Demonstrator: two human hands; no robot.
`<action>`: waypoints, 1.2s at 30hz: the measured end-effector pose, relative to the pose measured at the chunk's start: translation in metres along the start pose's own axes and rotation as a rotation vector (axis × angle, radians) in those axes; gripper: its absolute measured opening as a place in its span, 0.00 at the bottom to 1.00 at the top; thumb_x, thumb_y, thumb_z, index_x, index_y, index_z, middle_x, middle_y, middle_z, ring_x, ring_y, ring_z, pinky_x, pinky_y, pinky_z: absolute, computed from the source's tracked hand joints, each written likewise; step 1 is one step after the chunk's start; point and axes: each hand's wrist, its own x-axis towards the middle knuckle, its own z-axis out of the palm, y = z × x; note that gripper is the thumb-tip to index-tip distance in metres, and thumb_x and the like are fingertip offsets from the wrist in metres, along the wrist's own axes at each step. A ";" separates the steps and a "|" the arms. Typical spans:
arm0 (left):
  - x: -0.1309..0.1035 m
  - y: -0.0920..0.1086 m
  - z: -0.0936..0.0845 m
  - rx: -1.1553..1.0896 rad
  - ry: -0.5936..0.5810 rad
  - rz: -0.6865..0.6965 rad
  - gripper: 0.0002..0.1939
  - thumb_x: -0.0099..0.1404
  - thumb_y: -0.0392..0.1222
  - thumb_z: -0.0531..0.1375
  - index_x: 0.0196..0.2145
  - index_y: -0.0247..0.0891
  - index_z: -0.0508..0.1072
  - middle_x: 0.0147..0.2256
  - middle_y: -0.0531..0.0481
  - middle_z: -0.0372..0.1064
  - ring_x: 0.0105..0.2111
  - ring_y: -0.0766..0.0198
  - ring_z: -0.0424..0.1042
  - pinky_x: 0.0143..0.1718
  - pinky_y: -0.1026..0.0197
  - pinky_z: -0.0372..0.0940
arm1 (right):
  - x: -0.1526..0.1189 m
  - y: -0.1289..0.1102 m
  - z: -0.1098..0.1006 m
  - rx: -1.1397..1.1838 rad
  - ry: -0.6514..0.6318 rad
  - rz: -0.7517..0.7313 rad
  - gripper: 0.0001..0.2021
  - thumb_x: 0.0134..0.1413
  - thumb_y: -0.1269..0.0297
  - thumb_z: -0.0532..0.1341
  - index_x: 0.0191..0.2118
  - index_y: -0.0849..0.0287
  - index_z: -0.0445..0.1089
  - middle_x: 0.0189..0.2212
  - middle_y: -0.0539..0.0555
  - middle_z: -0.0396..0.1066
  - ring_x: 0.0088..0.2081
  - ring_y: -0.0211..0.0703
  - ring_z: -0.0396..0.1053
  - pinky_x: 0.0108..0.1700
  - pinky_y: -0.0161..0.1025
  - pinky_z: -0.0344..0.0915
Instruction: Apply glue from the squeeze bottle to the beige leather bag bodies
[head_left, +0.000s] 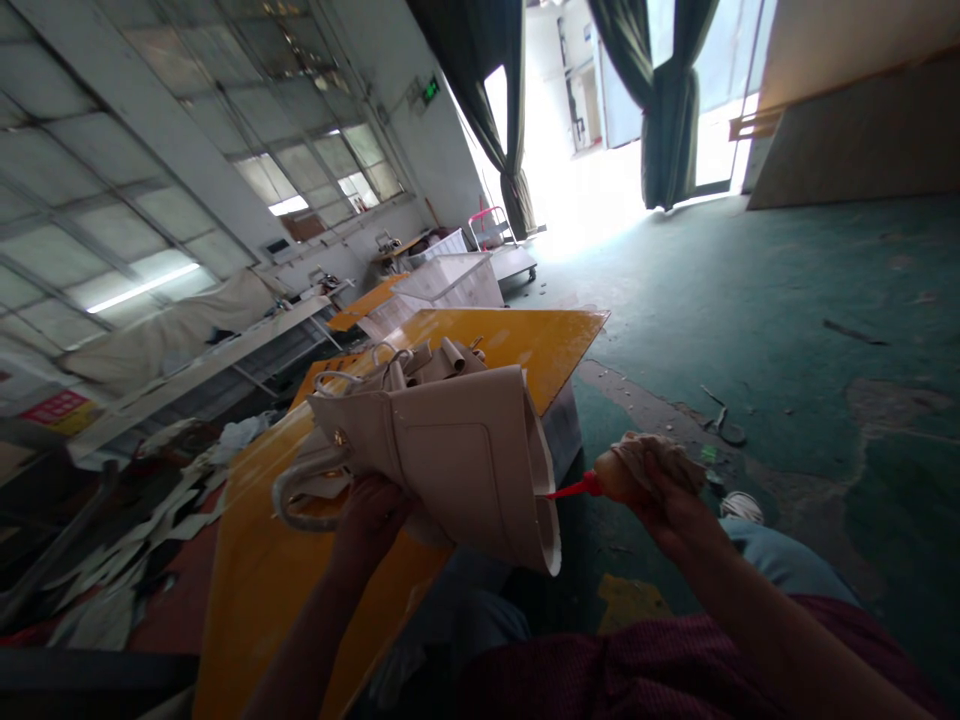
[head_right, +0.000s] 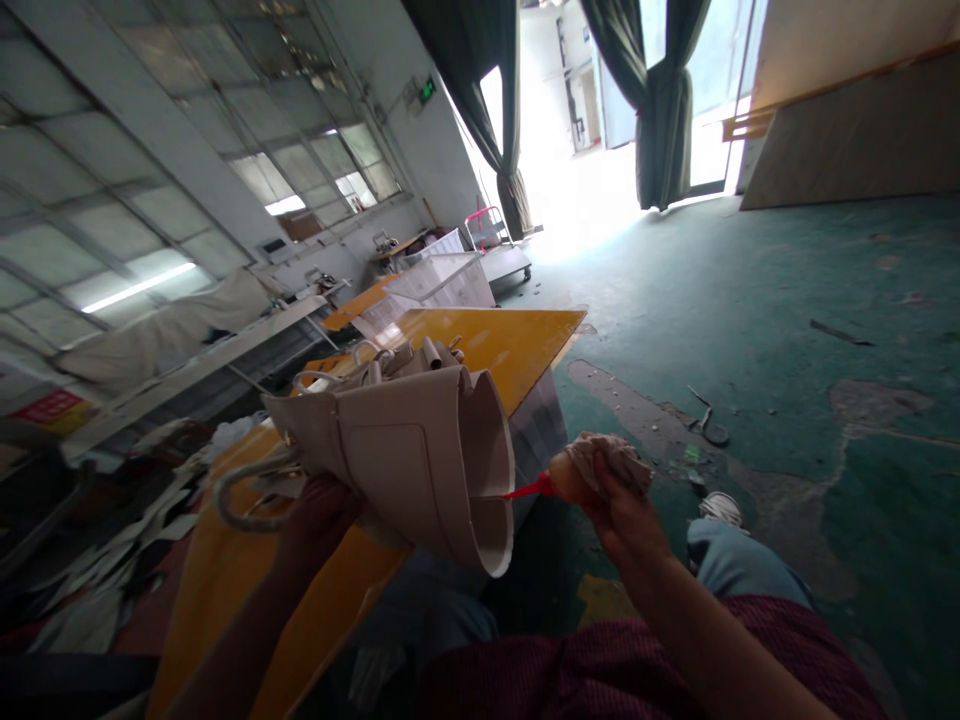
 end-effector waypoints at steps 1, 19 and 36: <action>0.000 0.000 0.000 0.000 0.000 -0.007 0.13 0.72 0.41 0.62 0.28 0.40 0.74 0.27 0.50 0.73 0.32 0.58 0.75 0.38 0.56 0.70 | 0.001 0.001 -0.002 -0.013 -0.002 -0.012 0.34 0.17 0.57 0.88 0.40 0.53 0.82 0.48 0.51 0.78 0.45 0.44 0.75 0.35 0.31 0.79; 0.014 0.011 0.000 -0.008 0.071 -0.021 0.22 0.74 0.47 0.59 0.22 0.40 0.67 0.23 0.52 0.69 0.27 0.59 0.73 0.32 0.57 0.66 | -0.004 -0.008 -0.021 -0.098 -0.069 -0.153 0.35 0.21 0.49 0.87 0.42 0.50 0.82 0.48 0.50 0.77 0.47 0.43 0.75 0.39 0.30 0.77; 0.007 0.012 0.003 -0.082 0.030 -0.151 0.20 0.72 0.48 0.60 0.22 0.41 0.71 0.25 0.50 0.71 0.30 0.58 0.72 0.36 0.55 0.68 | -0.013 0.000 -0.013 -0.198 -0.239 -0.244 0.23 0.31 0.55 0.85 0.35 0.49 0.78 0.41 0.49 0.77 0.48 0.45 0.74 0.52 0.41 0.73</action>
